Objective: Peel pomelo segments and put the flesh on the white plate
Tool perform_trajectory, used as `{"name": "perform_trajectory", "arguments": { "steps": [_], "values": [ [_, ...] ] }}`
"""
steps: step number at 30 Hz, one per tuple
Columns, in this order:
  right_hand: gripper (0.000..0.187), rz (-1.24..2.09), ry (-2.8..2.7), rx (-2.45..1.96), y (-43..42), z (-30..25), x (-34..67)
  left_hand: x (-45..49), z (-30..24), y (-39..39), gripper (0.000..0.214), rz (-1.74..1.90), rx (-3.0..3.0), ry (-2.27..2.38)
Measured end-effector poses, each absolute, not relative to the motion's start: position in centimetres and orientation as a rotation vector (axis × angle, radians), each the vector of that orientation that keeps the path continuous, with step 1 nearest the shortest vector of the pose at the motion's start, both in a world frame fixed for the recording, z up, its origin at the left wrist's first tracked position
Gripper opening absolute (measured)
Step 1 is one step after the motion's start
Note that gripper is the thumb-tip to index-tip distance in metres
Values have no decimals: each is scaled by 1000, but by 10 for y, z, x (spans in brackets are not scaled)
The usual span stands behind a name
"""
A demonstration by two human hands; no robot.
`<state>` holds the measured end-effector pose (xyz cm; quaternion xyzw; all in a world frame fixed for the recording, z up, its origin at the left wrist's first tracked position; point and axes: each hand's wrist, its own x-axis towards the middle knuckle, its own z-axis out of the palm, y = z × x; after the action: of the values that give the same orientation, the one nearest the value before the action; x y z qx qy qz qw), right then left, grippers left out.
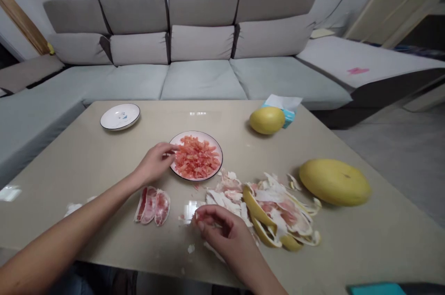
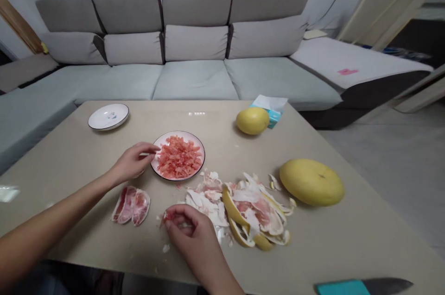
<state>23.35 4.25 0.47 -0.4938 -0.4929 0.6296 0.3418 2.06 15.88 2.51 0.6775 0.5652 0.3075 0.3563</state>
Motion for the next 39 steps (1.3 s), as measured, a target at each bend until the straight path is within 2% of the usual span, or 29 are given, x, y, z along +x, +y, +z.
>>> {"name": "perform_trajectory", "arguments": {
  "steps": [2,5,8,11,15,18,22,26,39],
  "values": [
    [15,1576,-1298,-1238,41,7,233,21,33,123,26,675,1675,1331],
    [8,1464,-1401,-1107,37,10,230,22,32,68,29,502,1087,960],
    [10,1376,-1531,-1002,33,9,226,24,23,28,24,572,776,824],
    [12,1454,-1583,-936,28,7,220,25,16,10,23,633,615,770],
    [20,1494,-1611,-906,23,0,213,25,13,5,23,683,567,778],
    [32,1348,-1592,-960,21,-5,210,24,9,6,22,747,557,799],
    [21,1009,-1652,-1004,19,-4,209,25,3,8,22,828,562,765],
    [18,815,-1797,-971,17,2,209,27,-4,10,21,861,578,744],
    [15,706,-2008,-926,12,4,212,25,-10,12,25,841,728,788]
  ]
}}
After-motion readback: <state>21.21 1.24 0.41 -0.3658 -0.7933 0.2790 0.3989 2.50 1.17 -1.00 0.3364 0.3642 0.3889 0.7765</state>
